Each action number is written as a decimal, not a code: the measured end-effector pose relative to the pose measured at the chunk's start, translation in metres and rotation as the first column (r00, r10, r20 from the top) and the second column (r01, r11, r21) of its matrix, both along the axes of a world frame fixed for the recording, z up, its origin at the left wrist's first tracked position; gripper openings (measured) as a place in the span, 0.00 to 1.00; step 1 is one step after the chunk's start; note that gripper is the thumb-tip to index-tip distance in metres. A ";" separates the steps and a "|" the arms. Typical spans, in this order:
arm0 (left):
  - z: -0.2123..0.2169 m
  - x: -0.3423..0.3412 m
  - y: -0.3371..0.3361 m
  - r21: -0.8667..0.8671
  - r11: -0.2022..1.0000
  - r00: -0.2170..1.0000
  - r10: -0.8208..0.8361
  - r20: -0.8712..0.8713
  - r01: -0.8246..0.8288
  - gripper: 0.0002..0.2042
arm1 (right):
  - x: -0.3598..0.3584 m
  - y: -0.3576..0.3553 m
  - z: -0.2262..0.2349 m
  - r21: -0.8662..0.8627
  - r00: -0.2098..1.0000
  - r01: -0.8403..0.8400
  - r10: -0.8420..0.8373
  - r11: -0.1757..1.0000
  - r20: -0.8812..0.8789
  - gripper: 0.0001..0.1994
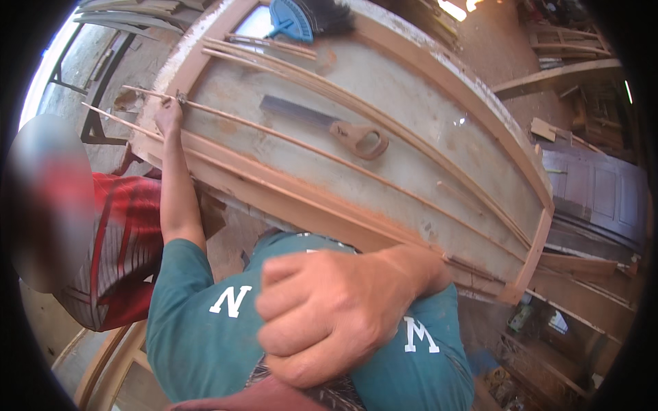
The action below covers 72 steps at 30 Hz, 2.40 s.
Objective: The person uses a hand saw to cut a thin wooden strip on a large wooden frame. They then fit the cut strip into a groove on the frame and use a hammer to tap it into place. The person repeats this process with another strip, sawing and hammering it into the frame.
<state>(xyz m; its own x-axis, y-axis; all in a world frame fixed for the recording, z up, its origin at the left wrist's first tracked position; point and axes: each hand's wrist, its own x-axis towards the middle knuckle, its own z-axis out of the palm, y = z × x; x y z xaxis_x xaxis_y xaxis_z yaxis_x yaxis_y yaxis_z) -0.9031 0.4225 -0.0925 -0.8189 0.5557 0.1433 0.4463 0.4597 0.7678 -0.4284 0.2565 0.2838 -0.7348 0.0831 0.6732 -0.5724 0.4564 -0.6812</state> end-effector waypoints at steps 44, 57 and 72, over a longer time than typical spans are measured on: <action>-0.022 -0.186 0.088 0.372 0.829 0.764 0.098 0.638 -0.417 0.11 | 0.073 0.038 -0.272 0.733 -0.102 0.586 -0.866 0.345 0.489 0.04; -0.007 -0.248 0.226 0.042 0.999 0.981 0.006 0.196 -0.015 0.10 | 0.083 0.029 -0.261 0.805 -0.265 0.400 -0.785 0.439 0.560 0.10; 0.046 -0.311 0.148 0.511 0.860 0.995 -0.047 0.083 -0.002 0.11 | 0.065 0.055 -0.243 0.663 -0.147 0.550 -0.722 0.509 0.676 0.13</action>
